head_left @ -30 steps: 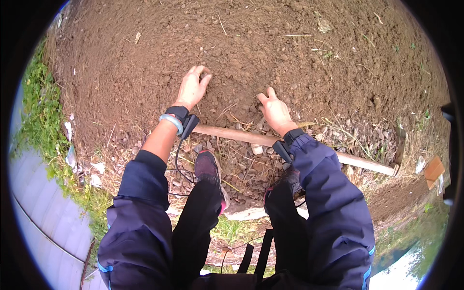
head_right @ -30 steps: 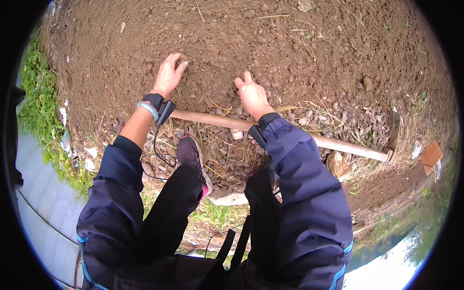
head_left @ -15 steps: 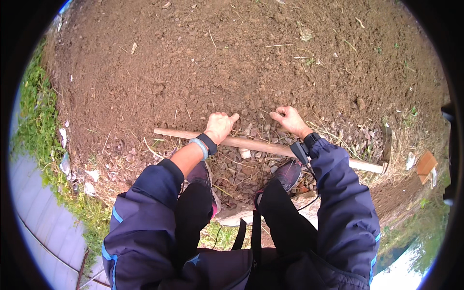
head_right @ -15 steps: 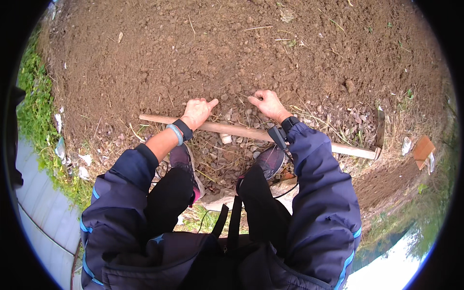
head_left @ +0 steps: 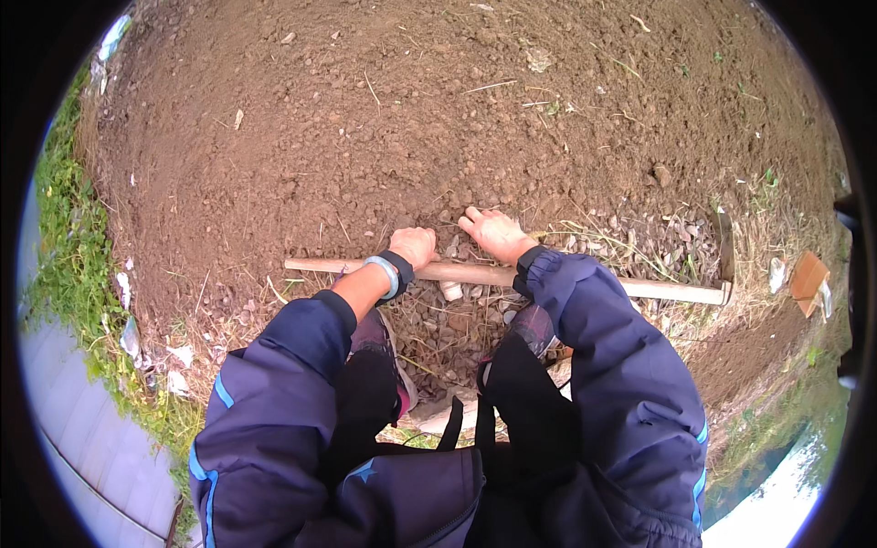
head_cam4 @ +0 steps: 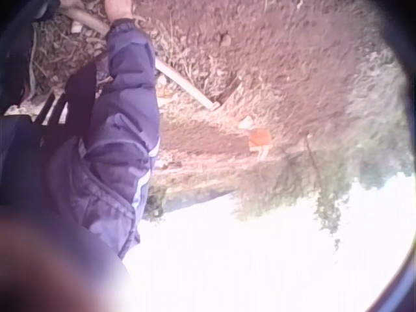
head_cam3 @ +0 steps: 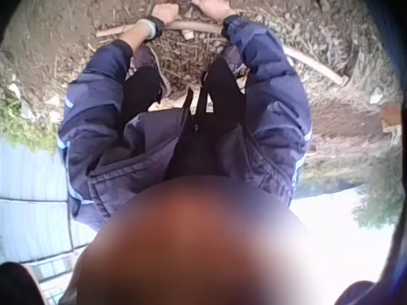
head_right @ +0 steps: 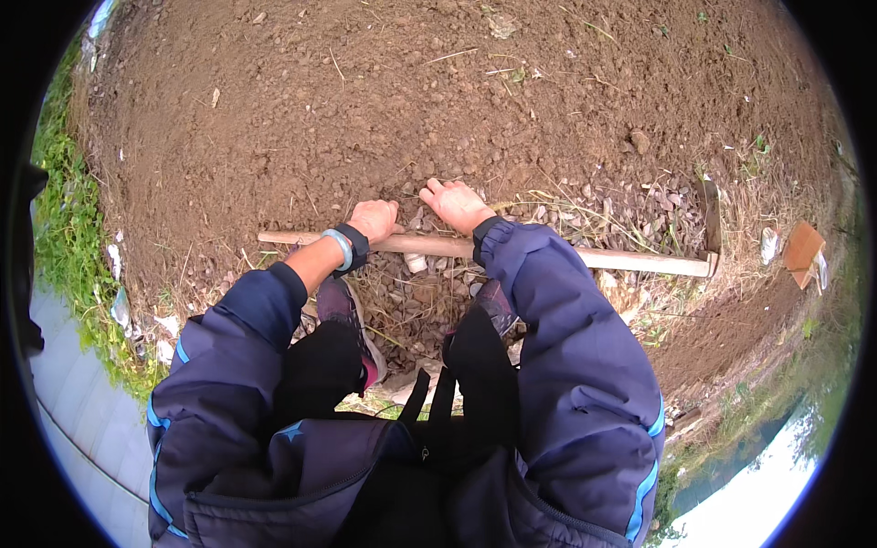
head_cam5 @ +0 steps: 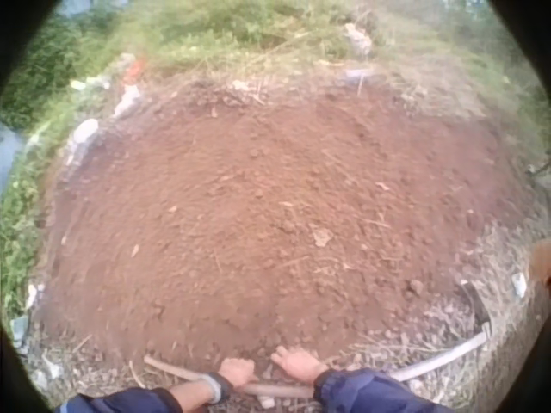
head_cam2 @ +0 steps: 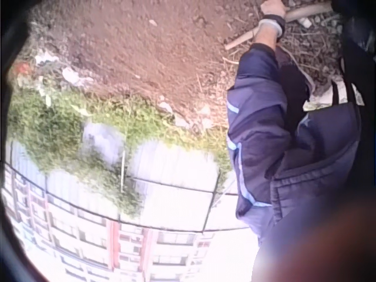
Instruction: The person uses a hoe to loosen soil in a small garden patch, then removes weeds and debris by hand. They repeatedly clear the area and smooth the soil surface with their hands.
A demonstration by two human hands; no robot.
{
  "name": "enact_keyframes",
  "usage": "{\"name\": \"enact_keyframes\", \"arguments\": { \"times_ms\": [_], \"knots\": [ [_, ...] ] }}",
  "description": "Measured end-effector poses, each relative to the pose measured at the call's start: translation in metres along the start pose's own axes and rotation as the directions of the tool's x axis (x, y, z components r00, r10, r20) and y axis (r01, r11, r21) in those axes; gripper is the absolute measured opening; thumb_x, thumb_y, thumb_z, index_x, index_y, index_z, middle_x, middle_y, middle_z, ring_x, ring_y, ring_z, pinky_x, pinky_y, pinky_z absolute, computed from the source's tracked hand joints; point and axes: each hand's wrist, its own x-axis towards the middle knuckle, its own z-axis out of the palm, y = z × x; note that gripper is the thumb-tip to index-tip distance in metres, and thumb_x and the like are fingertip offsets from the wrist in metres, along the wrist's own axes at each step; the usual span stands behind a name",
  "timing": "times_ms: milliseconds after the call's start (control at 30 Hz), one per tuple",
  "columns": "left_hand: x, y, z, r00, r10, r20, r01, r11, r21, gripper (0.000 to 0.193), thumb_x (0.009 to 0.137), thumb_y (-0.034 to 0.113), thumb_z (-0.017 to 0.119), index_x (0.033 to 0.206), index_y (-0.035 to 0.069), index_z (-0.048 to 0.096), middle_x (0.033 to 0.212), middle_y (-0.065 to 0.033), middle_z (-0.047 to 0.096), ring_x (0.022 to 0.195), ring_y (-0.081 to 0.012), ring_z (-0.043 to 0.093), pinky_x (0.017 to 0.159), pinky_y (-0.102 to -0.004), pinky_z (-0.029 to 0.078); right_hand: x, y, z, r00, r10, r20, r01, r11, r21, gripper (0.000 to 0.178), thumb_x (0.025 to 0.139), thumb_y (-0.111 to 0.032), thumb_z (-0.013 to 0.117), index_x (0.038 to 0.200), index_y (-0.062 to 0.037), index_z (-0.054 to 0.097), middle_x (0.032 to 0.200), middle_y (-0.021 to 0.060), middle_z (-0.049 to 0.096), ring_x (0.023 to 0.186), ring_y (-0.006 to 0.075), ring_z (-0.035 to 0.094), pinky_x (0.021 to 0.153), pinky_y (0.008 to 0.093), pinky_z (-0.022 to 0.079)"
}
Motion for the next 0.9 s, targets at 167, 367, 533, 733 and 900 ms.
{"name": "enact_keyframes", "arguments": {
  "times_ms": [167, 367, 533, 733, 900],
  "knots": [
    [-0.002, -0.012, -0.009, 0.995, 0.098, 0.036, -0.087, 0.972, -0.22, 0.031, 0.088, 0.031, 0.059, 0.102, 0.003, 0.061, 0.096, -0.021, 0.067, 0.097, -0.0361, 0.063, 0.082, -0.0468, 0.049, -0.024, 0.018, -0.009, 0.987, 0.16, -0.01, -0.154, 0.968, 0.198, 0.025, 0.081, -0.002, 0.052, 0.106, -0.0013, 0.048, 0.103, 0.0201, 0.052, 0.096, 0.0379, 0.059, 0.083, 0.0454, 0.049],
    [0.015, 0.009, -0.011, 0.947, 0.038, -0.32, -0.078, 0.991, -0.112, 0.041, 0.091, 0.037, 0.057, 0.112, 0.007, 0.038, 0.08, -0.0218, 0.066, 0.08, -0.0414, 0.064, 0.068, -0.0481, 0.051, -0.009, 0.044, -0.021, 0.841, 0.427, -0.333, -0.268, 0.862, 0.43, 0.035, 0.085, -0.001, 0.05, 0.119, -0.0011, 0.044, 0.11, 0.027, 0.046, 0.096, 0.0467, 0.056, 0.081, 0.0498, 0.048],
    [0.018, 0.02, 0.001, 0.95, 0.194, -0.247, -0.198, 0.98, 0.008, 0.029, 0.091, 0.028, 0.054, 0.106, 0.004, 0.048, 0.078, -0.0205, 0.067, 0.078, -0.0389, 0.066, 0.069, -0.0473, 0.051, 0.016, 0.046, -0.025, 0.833, 0.507, -0.221, -0.404, 0.831, 0.382, 0.028, 0.084, -0.005, 0.062, 0.105, -0.0022, 0.044, 0.111, 0.0272, 0.041, 0.094, 0.0475, 0.055, 0.078, 0.0505, 0.047],
    [0.02, 0.021, -0.001, 0.989, 0.05, -0.141, -0.117, 0.847, -0.518, 0.033, 0.091, 0.029, 0.049, 0.103, 0.0, 0.058, 0.095, -0.0242, 0.065, 0.092, -0.0426, 0.061, 0.082, -0.0472, 0.047, 0.003, 0.055, -0.029, 0.877, 0.429, -0.217, -0.336, 0.87, 0.361, 0.035, 0.079, -0.005, 0.066, 0.106, -0.0016, 0.045, 0.109, 0.0252, 0.046, 0.097, 0.0453, 0.056, 0.083, 0.0486, 0.048],
    [0.023, 0.027, 0.001, 0.972, 0.036, -0.233, -0.134, 0.897, -0.421, 0.033, 0.087, 0.017, 0.057, 0.112, -0.001, 0.045, 0.099, -0.0273, 0.062, 0.095, -0.0443, 0.059, 0.083, -0.0486, 0.047, 0.001, 0.058, -0.028, 0.911, 0.365, -0.193, -0.297, 0.903, 0.31, 0.032, 0.077, -0.001, 0.063, 0.104, -0.0002, 0.045, 0.108, 0.0269, 0.05, 0.101, 0.0456, 0.054, 0.086, 0.0486, 0.046]
  ]
}}
